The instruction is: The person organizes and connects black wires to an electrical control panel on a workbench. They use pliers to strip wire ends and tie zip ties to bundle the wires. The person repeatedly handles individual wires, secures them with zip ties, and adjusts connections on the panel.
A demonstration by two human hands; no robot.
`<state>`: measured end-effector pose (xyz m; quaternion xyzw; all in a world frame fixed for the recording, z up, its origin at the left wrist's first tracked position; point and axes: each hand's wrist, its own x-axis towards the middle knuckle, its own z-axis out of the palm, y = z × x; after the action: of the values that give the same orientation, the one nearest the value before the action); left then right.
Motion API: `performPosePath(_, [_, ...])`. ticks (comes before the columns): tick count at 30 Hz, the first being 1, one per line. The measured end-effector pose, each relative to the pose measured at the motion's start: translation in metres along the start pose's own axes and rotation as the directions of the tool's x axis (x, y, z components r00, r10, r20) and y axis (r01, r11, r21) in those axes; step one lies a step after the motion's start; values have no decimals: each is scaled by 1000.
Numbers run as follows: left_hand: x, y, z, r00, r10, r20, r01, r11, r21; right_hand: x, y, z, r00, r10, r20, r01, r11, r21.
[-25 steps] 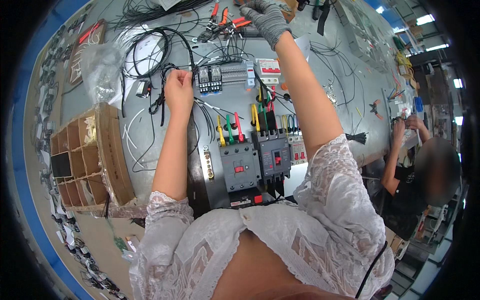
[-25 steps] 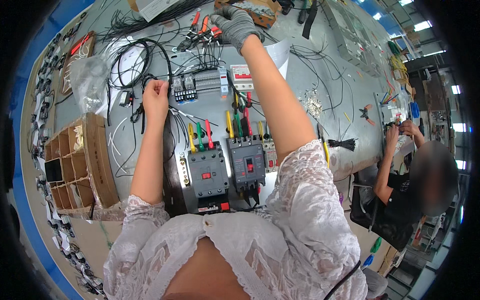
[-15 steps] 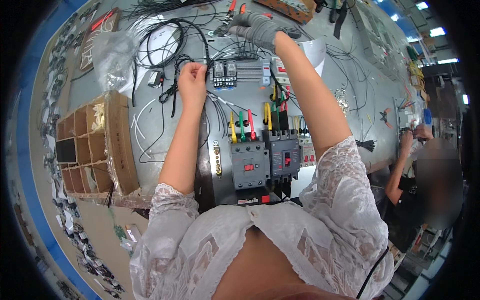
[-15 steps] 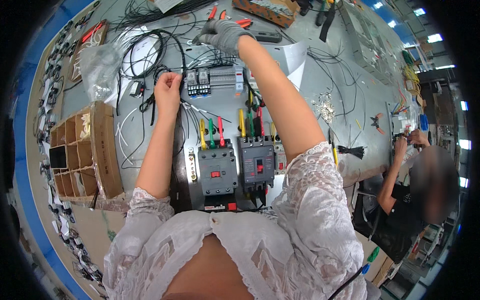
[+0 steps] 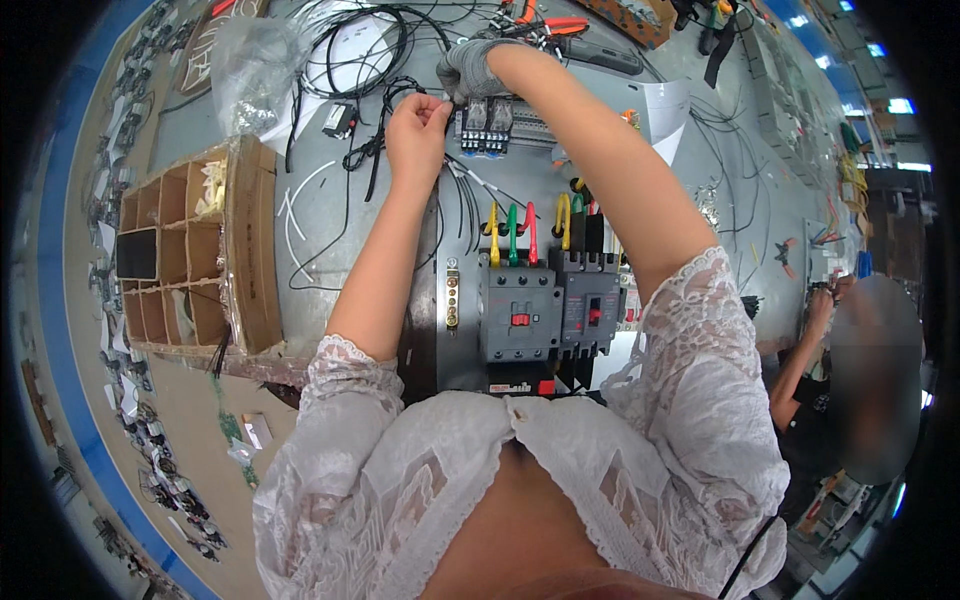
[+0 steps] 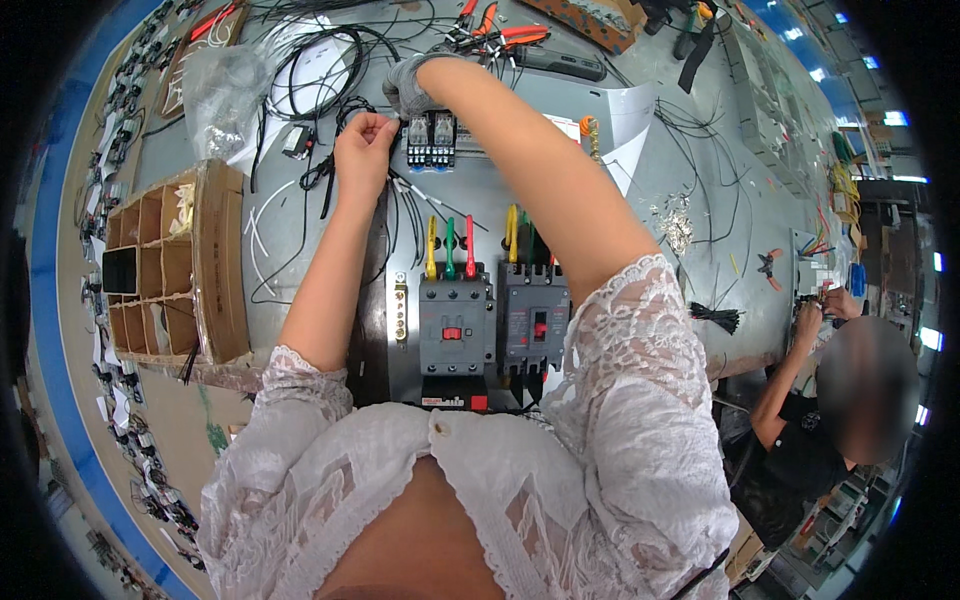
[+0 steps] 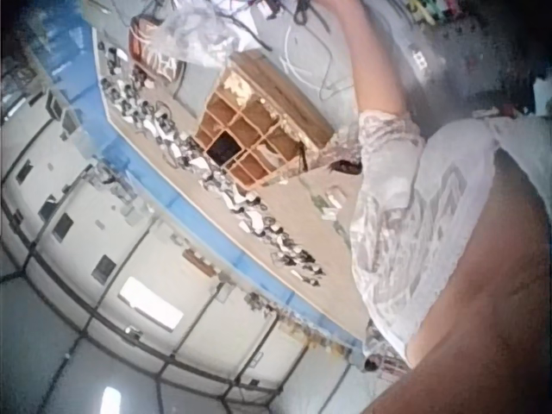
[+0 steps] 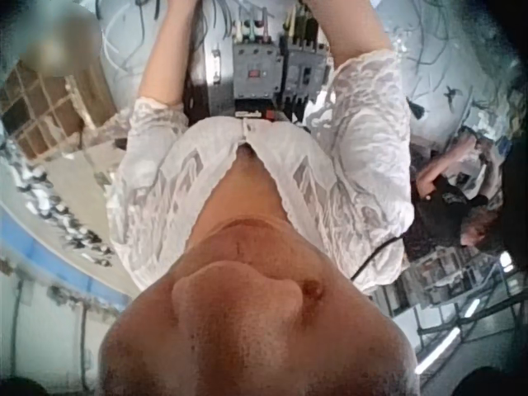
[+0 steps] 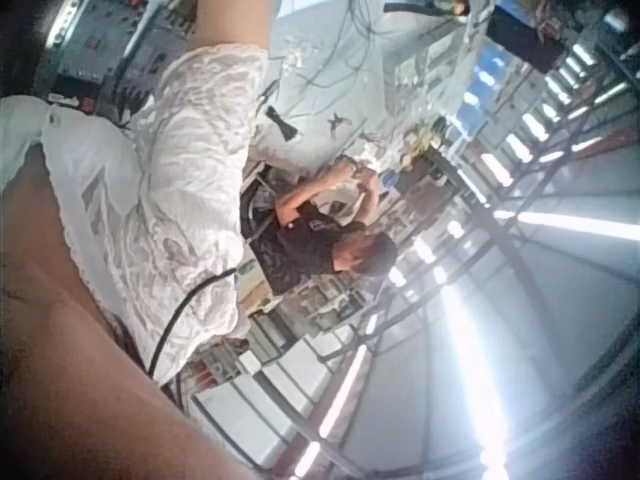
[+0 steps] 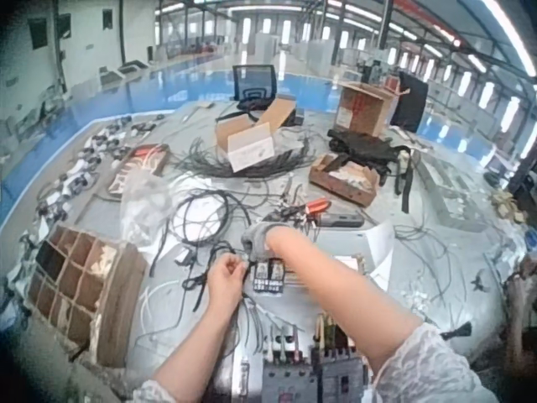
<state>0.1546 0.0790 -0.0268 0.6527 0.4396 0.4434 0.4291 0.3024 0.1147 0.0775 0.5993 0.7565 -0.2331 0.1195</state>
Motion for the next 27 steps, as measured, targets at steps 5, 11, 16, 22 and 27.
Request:
performPosePath(5, [2,9,-4,997,-56,49,56,998,1,4,2,2,998,-49,32,49,999,12])
performPosePath(11, [3,12,-28,965,-144,219,142,990,24,6,4,2,996,-68,54,66,997,37])
performPosePath(16, [-1,17,-35,943,-129,307,96,988,118,-2,-11,-8,993,-113,20,111,991,69])
performPosePath(22, [6,15,-30,914,-166,370,120,982,144,23,9,12,999,-35,40,31,995,95])
performPosePath(27, [7,21,-29,893,-227,388,232,972,36,15,13,11,1000,-17,8,17,995,99])
